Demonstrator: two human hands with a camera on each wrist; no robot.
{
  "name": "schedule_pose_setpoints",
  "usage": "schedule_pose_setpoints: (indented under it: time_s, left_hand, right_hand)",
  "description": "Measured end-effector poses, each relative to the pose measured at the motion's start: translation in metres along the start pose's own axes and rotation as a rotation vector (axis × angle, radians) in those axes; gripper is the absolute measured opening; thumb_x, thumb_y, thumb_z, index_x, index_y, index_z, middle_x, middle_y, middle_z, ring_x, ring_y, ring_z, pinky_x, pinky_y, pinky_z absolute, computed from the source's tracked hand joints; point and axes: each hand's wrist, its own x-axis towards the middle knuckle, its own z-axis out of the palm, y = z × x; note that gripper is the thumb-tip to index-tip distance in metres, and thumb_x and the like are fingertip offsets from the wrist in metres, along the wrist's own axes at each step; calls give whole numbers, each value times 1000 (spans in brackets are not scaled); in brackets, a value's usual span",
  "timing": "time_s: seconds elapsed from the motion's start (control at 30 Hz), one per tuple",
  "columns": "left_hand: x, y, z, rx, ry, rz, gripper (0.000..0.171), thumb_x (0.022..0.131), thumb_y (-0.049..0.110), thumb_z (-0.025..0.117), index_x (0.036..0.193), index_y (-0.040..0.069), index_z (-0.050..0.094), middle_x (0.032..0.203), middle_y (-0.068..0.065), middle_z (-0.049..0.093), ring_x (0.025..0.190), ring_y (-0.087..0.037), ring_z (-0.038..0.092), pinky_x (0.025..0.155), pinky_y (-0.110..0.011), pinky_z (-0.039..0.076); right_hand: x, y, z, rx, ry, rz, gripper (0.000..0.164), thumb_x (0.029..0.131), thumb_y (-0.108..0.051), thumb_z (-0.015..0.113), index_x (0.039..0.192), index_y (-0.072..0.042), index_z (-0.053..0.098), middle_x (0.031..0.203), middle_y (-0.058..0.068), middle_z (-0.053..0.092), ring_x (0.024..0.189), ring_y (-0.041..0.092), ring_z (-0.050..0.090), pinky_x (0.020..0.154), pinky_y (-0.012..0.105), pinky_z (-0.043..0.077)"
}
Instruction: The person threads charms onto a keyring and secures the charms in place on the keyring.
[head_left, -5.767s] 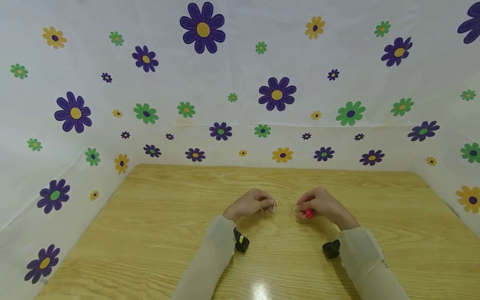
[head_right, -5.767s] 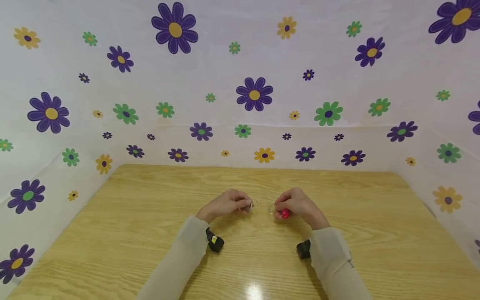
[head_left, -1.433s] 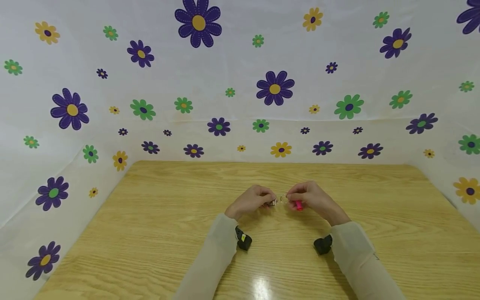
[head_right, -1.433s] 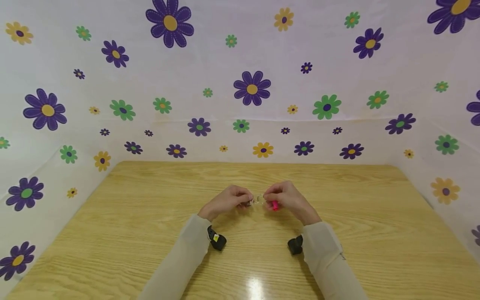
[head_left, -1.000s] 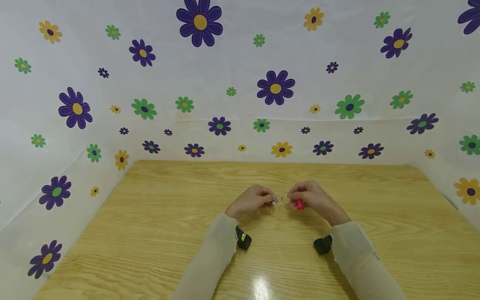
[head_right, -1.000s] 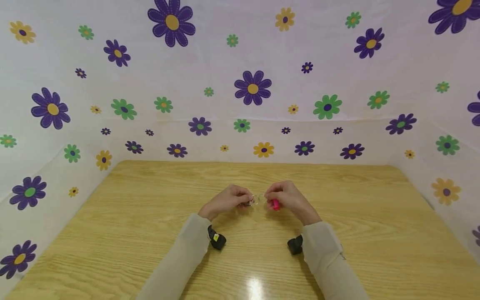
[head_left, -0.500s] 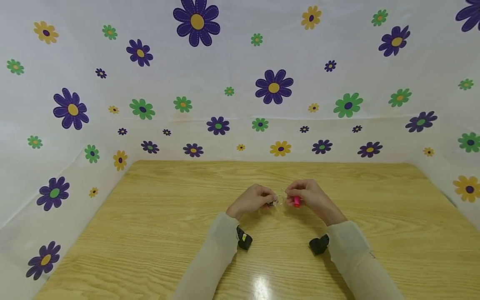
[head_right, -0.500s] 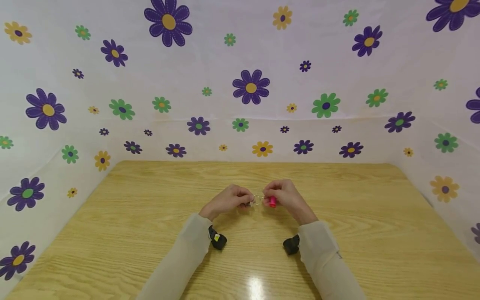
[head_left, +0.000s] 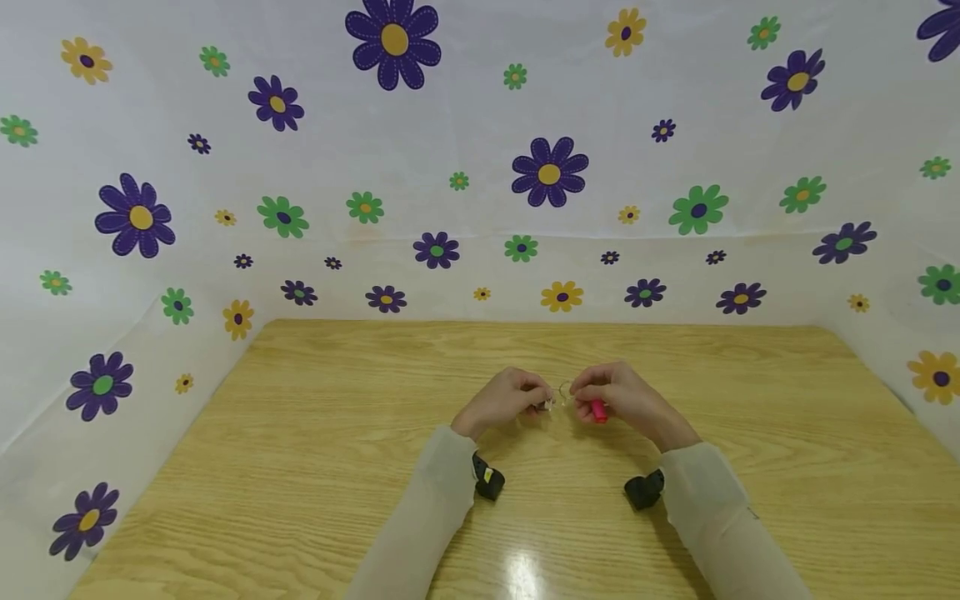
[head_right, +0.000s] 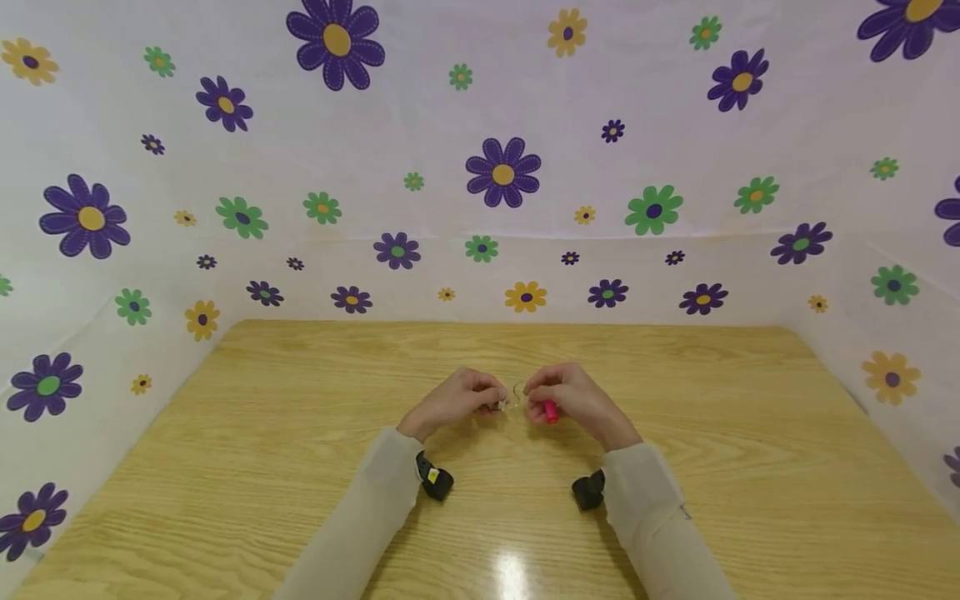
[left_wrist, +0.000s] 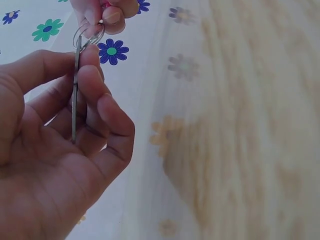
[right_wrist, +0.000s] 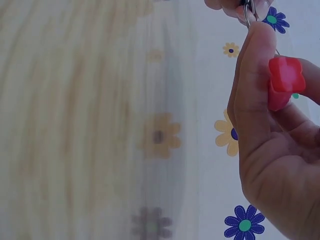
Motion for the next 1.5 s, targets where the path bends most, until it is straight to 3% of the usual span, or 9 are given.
schedule_pose_setpoints:
  time_s: [0.33, 0.47, 0.7, 0.97, 1.27, 1.5]
  left_hand:
    - [-2, -1, -1, -18, 14, -9, 25, 106, 11, 56, 103, -6, 73, 84, -5, 67, 75, -20, 64, 68, -27, 52]
    - [-1, -1, -2, -20, 14, -2, 25, 106, 11, 55, 103, -6, 73, 84, -6, 67, 75, -22, 64, 68, -28, 52]
    - [-1, 0, -2, 7, 30, 8, 24, 105, 11, 56, 103, -5, 74, 83, -6, 67, 72, -19, 62, 68, -27, 52]
    - [-1, 1, -1, 22, 37, 12, 24, 105, 11, 56, 100, -4, 74, 80, -4, 66, 69, -14, 58, 63, -23, 46]
    - [0, -1, -1, 52, 63, 17, 22, 105, 11, 58, 102, -3, 75, 78, -2, 66, 69, -14, 60, 63, -24, 48]
    - [0, 1, -1, 77, 69, 15, 21, 104, 11, 59, 102, -1, 75, 75, 0, 64, 64, -10, 54, 58, -21, 40]
  right_hand:
    - [-1, 2, -1, -8, -70, -14, 16, 100, -1, 60, 104, 15, 62, 83, 14, 67, 68, 14, 62, 67, 27, 56]
    - [1, 1, 0, -42, -57, -20, 24, 103, -8, 58, 99, 15, 63, 79, 11, 66, 67, 14, 62, 67, 28, 57]
    - [0, 1, 0, -74, -28, -34, 23, 103, -3, 56, 100, 18, 65, 74, 10, 65, 61, 12, 63, 62, 26, 56]
    - [0, 1, 1, -47, 15, -29, 22, 100, 0, 58, 110, 20, 61, 75, 11, 66, 58, 12, 63, 59, 26, 56]
    - [-2, -2, 5, -45, 34, -23, 20, 99, 0, 58, 105, 19, 63, 77, 11, 65, 61, 13, 64, 61, 28, 57]
    - [-2, -4, 8, -30, 48, -23, 16, 98, 2, 57, 101, 17, 62, 76, 10, 64, 60, 13, 65, 61, 28, 58]
